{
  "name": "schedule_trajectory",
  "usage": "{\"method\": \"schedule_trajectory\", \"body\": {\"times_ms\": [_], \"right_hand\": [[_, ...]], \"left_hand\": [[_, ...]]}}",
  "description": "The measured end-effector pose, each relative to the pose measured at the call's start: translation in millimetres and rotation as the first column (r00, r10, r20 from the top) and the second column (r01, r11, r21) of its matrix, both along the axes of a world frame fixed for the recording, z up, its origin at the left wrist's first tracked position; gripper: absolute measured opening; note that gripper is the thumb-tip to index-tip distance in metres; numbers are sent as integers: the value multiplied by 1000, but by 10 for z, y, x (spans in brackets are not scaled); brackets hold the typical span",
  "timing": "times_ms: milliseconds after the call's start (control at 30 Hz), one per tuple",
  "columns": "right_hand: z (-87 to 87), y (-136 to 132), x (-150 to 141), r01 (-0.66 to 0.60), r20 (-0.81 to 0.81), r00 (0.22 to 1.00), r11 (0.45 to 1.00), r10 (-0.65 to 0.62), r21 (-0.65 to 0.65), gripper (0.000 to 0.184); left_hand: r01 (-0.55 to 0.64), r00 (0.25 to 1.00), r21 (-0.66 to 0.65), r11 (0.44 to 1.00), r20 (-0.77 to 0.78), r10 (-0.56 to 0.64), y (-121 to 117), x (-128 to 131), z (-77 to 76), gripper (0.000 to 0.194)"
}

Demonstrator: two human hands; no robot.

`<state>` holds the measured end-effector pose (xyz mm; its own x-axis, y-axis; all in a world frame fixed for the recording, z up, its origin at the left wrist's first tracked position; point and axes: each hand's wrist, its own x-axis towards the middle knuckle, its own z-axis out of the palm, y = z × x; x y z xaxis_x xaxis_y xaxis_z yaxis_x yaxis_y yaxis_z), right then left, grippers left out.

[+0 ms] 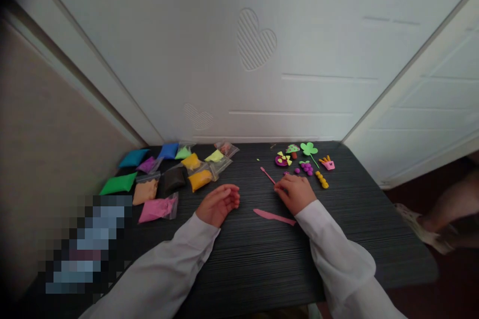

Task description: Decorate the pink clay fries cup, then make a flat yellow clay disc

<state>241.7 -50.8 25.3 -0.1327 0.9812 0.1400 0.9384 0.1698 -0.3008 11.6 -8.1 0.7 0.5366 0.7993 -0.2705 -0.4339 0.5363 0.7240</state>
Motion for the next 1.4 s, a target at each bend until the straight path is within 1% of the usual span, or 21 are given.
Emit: {"method": "schedule_trajectory", "body": {"times_ms": [167,333,367,400,433,467,500,533,567,600,633,667,700,733,800,900,1000,1100,1133,1233,1400], "right_hand": [[-162,-78,-34,27,-26,999,999,-27,20,16],[-142,-83,-140,16,-90,996,998,-11,55,14],[-129,-83,-169,8,-103,995,998,-2,58,13],[-119,-83,-200,-1,-115,993,998,8,60,12],[-112,-82,-231,-12,-126,992,998,20,61,12],[-109,-81,-261,-29,-133,990,998,36,57,12],[-109,-79,-287,-51,-137,989,998,57,46,12],[-112,-78,-310,-76,-139,987,997,79,30,13],[-118,-78,-328,-99,-139,985,995,99,11,13],[-124,-82,-342,-116,-136,984,993,114,-7,13],[-130,-90,-351,-128,-133,983,991,124,-24,13],[-135,-103,-356,-135,-133,983,990,129,-37,13],[-138,-123,-359,-135,-130,983,990,128,-44,13],[-139,-148,-360,-128,-120,985,991,121,-46,13],[-138,-205,-355,-101,-86,991,994,99,-28,13],[-136,-269,-331,-67,-36,997,998,68,15,14],[-118,-243,-304,-67,-26,997,998,67,11,14],[-71,-116,-323,-88,-32,996,996,88,-11,13],[-53,-63,-343,-102,-39,994,995,101,-20,14],[-26,64,-405,-78,-69,995,997,78,2,14],[-89,75,-375,2,-115,993,998,6,69,14]], "left_hand": [[-5,1000,7,1000,1,5,5,-2,2,17],[-9,1000,7,1000,-30,9,-3,9,24,18],[-10,998,31,999,-64,12,-10,14,25,18],[-8,992,93,996,-123,19,-19,21,23,18],[1,977,201,980,-208,41,-32,29,17,17],[22,948,350,937,-304,91,-46,37,9,15],[65,905,514,855,-392,167,-62,45,-3,13],[130,853,659,741,-454,255,-78,54,-16,12],[206,804,761,615,-490,337,-94,61,-29,13],[287,763,817,501,-511,395,-109,68,-42,15],[362,729,836,413,-530,433,-123,73,-53,17],[432,697,831,349,-554,455,-136,77,-61,18],[493,666,815,304,-579,471,-149,80,-66,20],[541,636,796,271,-598,488,-162,81,-69,21],[603,589,766,223,-616,523,-187,82,-69,24],[641,547,745,186,-613,570,-218,85,-65,26],[644,553,746,171,-608,570,-231,91,-62,24],[633,574,754,177,-611,545,-223,91,-59,22],[630,571,753,188,-614,545,-218,89,-57,21],[637,540,742,207,-622,567,-220,86,-48,23],[696,497,700,160,-631,596,-285,99,-22,29]]}}
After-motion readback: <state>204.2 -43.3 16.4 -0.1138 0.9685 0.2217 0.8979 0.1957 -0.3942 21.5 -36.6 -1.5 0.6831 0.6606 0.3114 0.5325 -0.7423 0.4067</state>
